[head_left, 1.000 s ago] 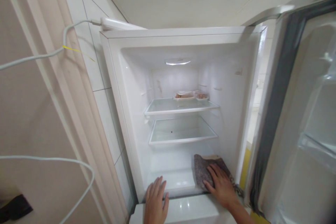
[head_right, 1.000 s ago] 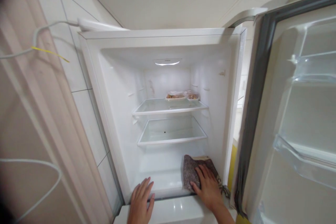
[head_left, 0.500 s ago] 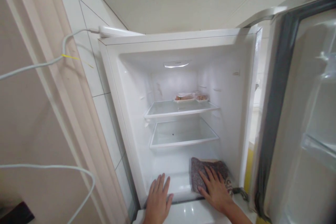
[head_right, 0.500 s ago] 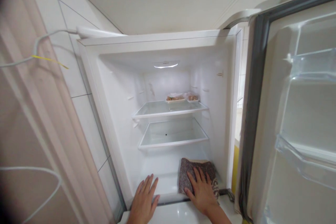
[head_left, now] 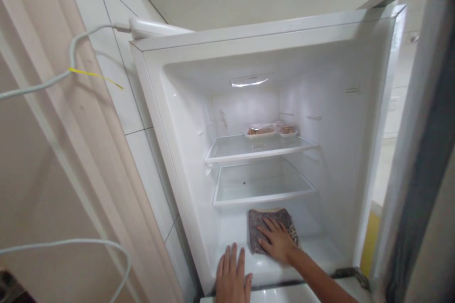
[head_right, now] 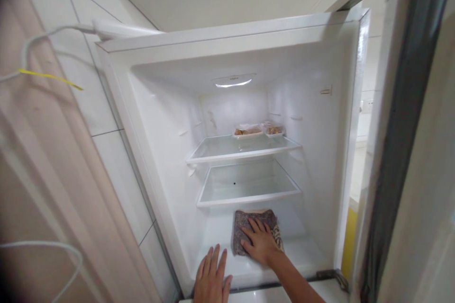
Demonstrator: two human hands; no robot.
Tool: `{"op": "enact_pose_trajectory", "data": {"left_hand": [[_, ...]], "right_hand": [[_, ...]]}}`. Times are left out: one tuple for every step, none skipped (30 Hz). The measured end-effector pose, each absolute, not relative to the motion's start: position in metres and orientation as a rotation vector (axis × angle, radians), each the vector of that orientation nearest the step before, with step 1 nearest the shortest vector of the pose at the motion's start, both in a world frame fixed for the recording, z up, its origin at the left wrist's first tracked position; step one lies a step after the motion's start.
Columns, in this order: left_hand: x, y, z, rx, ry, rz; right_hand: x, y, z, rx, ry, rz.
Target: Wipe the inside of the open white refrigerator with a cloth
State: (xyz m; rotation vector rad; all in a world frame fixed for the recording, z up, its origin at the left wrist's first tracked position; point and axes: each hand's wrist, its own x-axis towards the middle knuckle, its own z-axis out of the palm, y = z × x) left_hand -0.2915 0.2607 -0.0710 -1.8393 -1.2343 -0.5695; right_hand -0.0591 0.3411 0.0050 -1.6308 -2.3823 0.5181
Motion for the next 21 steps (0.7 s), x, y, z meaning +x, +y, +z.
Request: {"op": "enact_pose_trajectory", "data": {"left_hand": [[-0.292,0.262,-0.073,-1.847,-1.238,-0.57],[-0.292,0.263,-0.076,-1.858,-1.236,-0.572],[-0.292,0.264,-0.078,-1.865,-1.237,-0.585],[-0.292,0.265,-0.081,-1.867,-1.242,-0.612],[-0.291,0.266,-0.083,-1.867,-1.257,-0.647],[-0.29,0.267,-0.085,-1.868,-1.278,-0.682],[-0.288,0.268,-0.087,-1.871,-1.303,-0.713],[-0.288,0.268,-0.088,-1.875,-1.328,-0.739],[-0.287,0.268,-0.089,-1.881,-1.342,-0.756],[-0.287,0.268,-0.089,-1.891,-1.34,-0.762],[-0.288,0.268,-0.088,-1.899,-1.33,-0.768],[-0.289,0.268,-0.087,-1.9,-1.325,-0.773],[-0.29,0.267,-0.085,-1.907,-1.318,-0.763],[-0.292,0.266,-0.083,-1.917,-1.308,-0.733],[-0.294,0.264,-0.08,-1.928,-1.298,-0.688],[-0.296,0.263,-0.076,-1.937,-1.285,-0.637],[-0.297,0.261,-0.073,-1.941,-1.269,-0.589],[-0.298,0.26,-0.07,-1.941,-1.251,-0.554],[-0.299,0.259,-0.067,-1.935,-1.236,-0.536],[-0.299,0.259,-0.065,-1.927,-1.229,-0.536],[-0.3,0.259,-0.064,-1.923,-1.219,-0.539]], "right_hand": [[-0.069,0.345,0.006,-1.602,-2.399,0.542],[-0.08,0.349,0.005,-1.57,-2.416,0.563],[-0.091,0.352,0.004,-1.538,-2.431,0.581],[-0.102,0.356,0.002,-1.512,-2.44,0.595],[-0.113,0.359,-0.001,-1.496,-2.442,0.596],[-0.123,0.363,-0.004,-1.493,-2.436,0.583],[-0.133,0.365,-0.006,-1.503,-2.422,0.561],[-0.143,0.368,-0.009,-1.521,-2.405,0.536],[-0.152,0.37,-0.01,-1.538,-2.39,0.513],[-0.159,0.372,-0.011,-1.552,-2.377,0.494],[-0.165,0.374,-0.012,-1.561,-2.368,0.481],[-0.169,0.375,-0.011,-1.564,-2.363,0.467],[-0.171,0.376,-0.011,-1.556,-2.365,0.452],[-0.171,0.377,-0.01,-1.541,-2.371,0.436],[-0.168,0.378,-0.01,-1.523,-2.38,0.423],[-0.163,0.379,-0.009,-1.505,-2.391,0.417],[-0.157,0.379,-0.008,-1.489,-2.401,0.415],[-0.148,0.38,-0.008,-1.482,-2.405,0.416],[-0.139,0.38,-0.007,-1.485,-2.404,0.417],[-0.129,0.38,-0.007,-1.498,-2.396,0.415],[-0.118,0.38,-0.007,-1.515,-2.382,0.409]]}}
